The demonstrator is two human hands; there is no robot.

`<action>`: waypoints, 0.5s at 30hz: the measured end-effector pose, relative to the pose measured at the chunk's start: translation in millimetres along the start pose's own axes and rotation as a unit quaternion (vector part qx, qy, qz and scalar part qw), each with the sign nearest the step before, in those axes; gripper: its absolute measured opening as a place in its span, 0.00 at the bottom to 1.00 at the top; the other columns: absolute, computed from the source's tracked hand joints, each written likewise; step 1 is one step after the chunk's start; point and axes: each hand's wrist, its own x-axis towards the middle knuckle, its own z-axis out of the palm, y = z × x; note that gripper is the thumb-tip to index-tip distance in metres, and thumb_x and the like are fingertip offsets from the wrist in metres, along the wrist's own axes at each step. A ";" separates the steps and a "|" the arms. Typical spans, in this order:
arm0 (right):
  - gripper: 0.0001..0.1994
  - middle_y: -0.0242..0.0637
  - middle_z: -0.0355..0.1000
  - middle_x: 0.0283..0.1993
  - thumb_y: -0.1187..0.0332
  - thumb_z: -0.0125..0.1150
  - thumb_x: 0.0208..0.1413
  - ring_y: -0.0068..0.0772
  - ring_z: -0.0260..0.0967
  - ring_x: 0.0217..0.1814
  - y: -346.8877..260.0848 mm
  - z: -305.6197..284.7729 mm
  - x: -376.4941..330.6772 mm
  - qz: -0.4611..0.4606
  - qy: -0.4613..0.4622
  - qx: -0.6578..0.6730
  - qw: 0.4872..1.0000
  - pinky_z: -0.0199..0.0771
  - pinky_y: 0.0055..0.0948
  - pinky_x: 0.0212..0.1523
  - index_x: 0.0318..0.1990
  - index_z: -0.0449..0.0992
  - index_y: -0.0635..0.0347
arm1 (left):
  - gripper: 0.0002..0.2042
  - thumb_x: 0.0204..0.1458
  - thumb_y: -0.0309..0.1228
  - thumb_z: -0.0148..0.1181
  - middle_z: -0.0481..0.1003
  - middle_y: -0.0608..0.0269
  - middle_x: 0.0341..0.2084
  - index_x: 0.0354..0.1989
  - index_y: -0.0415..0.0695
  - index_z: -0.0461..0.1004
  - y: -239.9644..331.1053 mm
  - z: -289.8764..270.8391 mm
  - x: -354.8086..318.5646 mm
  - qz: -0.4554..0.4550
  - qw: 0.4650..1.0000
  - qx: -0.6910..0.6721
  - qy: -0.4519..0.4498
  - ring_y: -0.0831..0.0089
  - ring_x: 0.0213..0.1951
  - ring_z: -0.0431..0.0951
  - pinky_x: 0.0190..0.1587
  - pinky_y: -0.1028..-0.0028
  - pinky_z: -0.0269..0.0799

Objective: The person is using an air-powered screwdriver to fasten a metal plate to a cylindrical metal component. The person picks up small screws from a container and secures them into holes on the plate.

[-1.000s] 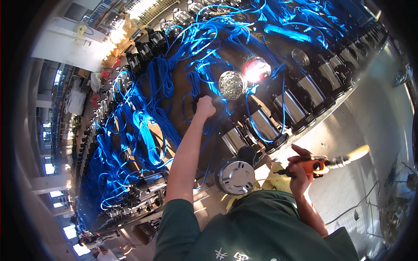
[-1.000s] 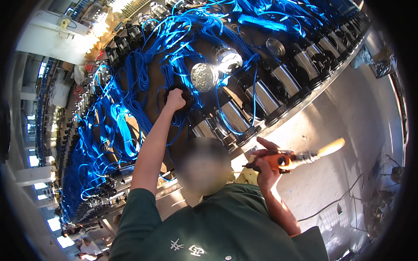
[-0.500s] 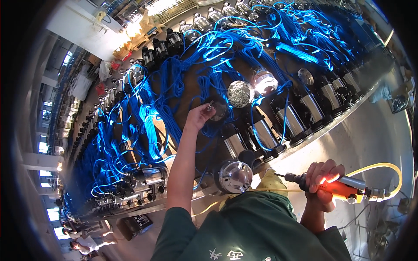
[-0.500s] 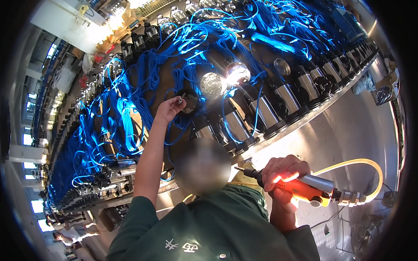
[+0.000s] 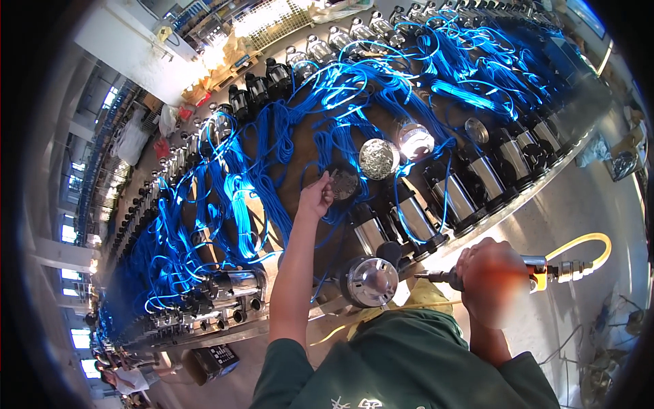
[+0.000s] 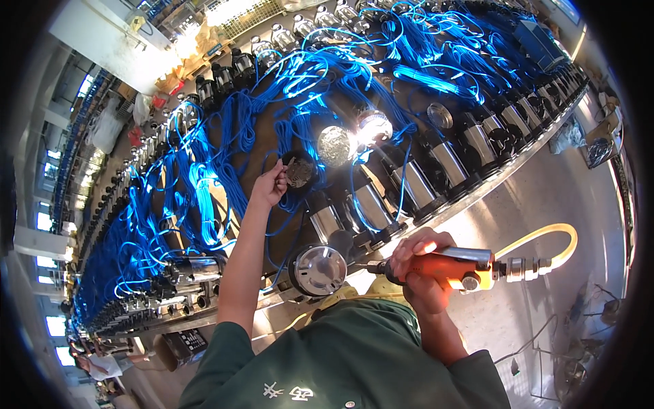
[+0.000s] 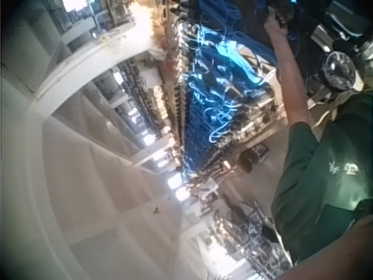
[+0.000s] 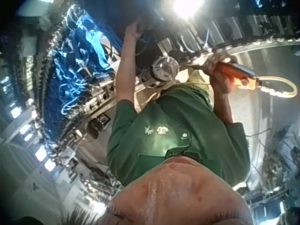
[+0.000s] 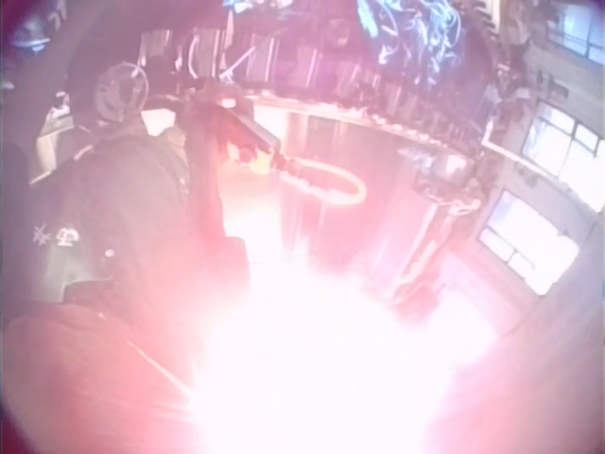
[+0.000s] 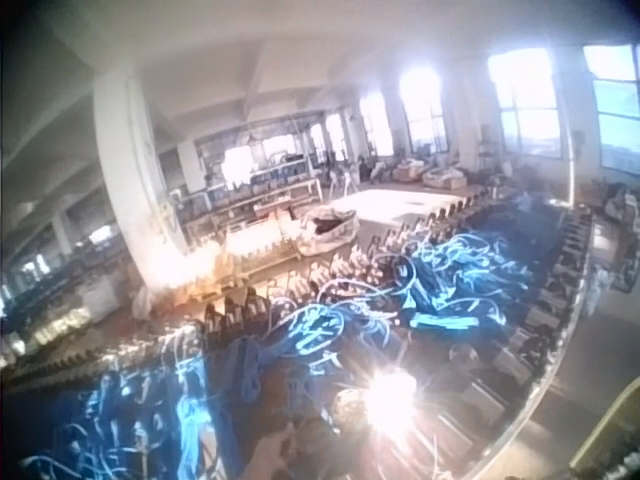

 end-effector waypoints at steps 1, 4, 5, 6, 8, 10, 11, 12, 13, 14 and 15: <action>0.10 0.30 0.62 0.24 0.66 0.55 0.60 0.21 0.59 0.20 4.2 -0.1 -1.3 0.011 0.002 0.013 1.000 0.64 0.22 0.27 0.34 0.61 0.59 | 0.11 0.55 0.34 0.62 0.72 0.67 0.23 0.34 0.37 0.73 3.3 -10.2 1.5 -0.030 0.999 0.018 -0.011 0.77 0.26 0.73 0.25 0.79 0.74; 0.09 0.32 0.64 0.24 0.67 0.55 0.59 0.21 0.60 0.22 11.0 -1.7 -2.9 0.055 0.004 0.054 0.997 0.64 0.21 0.27 0.36 0.61 0.60 | 0.11 0.60 0.32 0.54 0.72 0.60 0.29 0.39 0.33 0.71 1.5 4.7 0.6 -0.030 0.996 -0.006 0.084 0.70 0.32 0.74 0.31 0.77 0.74; 0.09 0.32 0.64 0.24 0.67 0.54 0.59 0.22 0.61 0.22 13.2 -2.2 -3.4 0.066 0.007 0.066 0.996 0.64 0.21 0.27 0.36 0.61 0.60 | 0.11 0.61 0.31 0.51 0.73 0.58 0.31 0.41 0.32 0.70 3.1 11.9 -1.4 -0.037 0.994 -0.017 0.098 0.68 0.34 0.75 0.34 0.76 0.75; 0.09 0.32 0.64 0.24 0.67 0.54 0.59 0.22 0.61 0.22 14.9 1.3 -3.6 0.066 0.016 0.072 0.995 0.64 0.21 0.27 0.36 0.61 0.60 | 0.11 0.61 0.29 0.49 0.73 0.56 0.33 0.42 0.31 0.69 4.2 16.2 -6.6 -0.022 0.996 -0.008 0.081 0.66 0.36 0.75 0.36 0.76 0.75; 0.09 0.33 0.64 0.24 0.67 0.54 0.60 0.23 0.61 0.23 14.5 6.6 -2.3 0.064 0.016 0.078 0.995 0.64 0.21 0.27 0.36 0.62 0.60 | 0.11 0.62 0.27 0.45 0.73 0.52 0.36 0.45 0.29 0.67 3.7 18.7 -22.8 0.006 0.999 0.008 0.051 0.63 0.41 0.75 0.40 0.75 0.76; 0.09 0.34 0.64 0.25 0.67 0.54 0.60 0.24 0.61 0.23 11.4 13.8 3.5 0.063 0.009 0.093 0.994 0.64 0.21 0.28 0.35 0.63 0.61 | 0.09 0.60 0.25 0.48 0.74 0.52 0.34 0.42 0.30 0.69 6.7 22.8 -34.6 0.029 0.999 -0.004 0.033 0.63 0.39 0.77 0.40 0.72 0.77; 0.10 0.34 0.63 0.25 0.63 0.52 0.61 0.24 0.60 0.22 9.7 18.1 6.4 0.053 0.006 0.104 0.993 0.64 0.22 0.28 0.35 0.63 0.61 | 0.08 0.59 0.24 0.49 0.75 0.52 0.33 0.40 0.31 0.70 7.8 23.2 -43.5 0.041 0.999 -0.010 0.028 0.63 0.38 0.78 0.39 0.71 0.78; 0.12 0.34 0.63 0.24 0.60 0.51 0.61 0.24 0.60 0.22 6.3 24.9 11.3 0.034 0.005 0.108 0.994 0.63 0.22 0.29 0.35 0.63 0.60 | 0.08 0.59 0.25 0.51 0.75 0.53 0.31 0.40 0.32 0.71 7.8 28.7 -52.7 0.049 0.998 0.004 0.030 0.65 0.36 0.78 0.36 0.73 0.77; 0.15 0.34 0.62 0.24 0.56 0.49 0.62 0.25 0.60 0.21 4.5 30.3 14.4 0.020 0.002 0.112 0.994 0.63 0.22 0.29 0.35 0.63 0.60 | 0.08 0.58 0.26 0.54 0.75 0.55 0.30 0.40 0.33 0.72 10.4 34.7 -60.5 0.058 0.998 0.017 0.033 0.67 0.33 0.78 0.33 0.76 0.76; 0.17 0.34 0.62 0.24 0.53 0.47 0.63 0.25 0.59 0.21 3.8 36.8 17.9 0.011 -0.005 0.116 0.993 0.62 0.22 0.29 0.35 0.63 0.60 | 0.08 0.57 0.27 0.56 0.76 0.56 0.29 0.39 0.34 0.73 12.1 35.6 -67.1 0.072 0.996 0.025 0.037 0.70 0.31 0.77 0.30 0.78 0.75; 0.17 0.35 0.62 0.25 0.52 0.47 0.63 0.26 0.60 0.21 5.2 36.0 18.0 0.012 -0.013 0.115 0.993 0.63 0.23 0.30 0.36 0.63 0.59 | 0.08 0.56 0.28 0.58 0.75 0.58 0.27 0.39 0.35 0.73 9.9 29.6 -70.2 0.084 0.995 0.043 0.037 0.72 0.29 0.76 0.27 0.80 0.72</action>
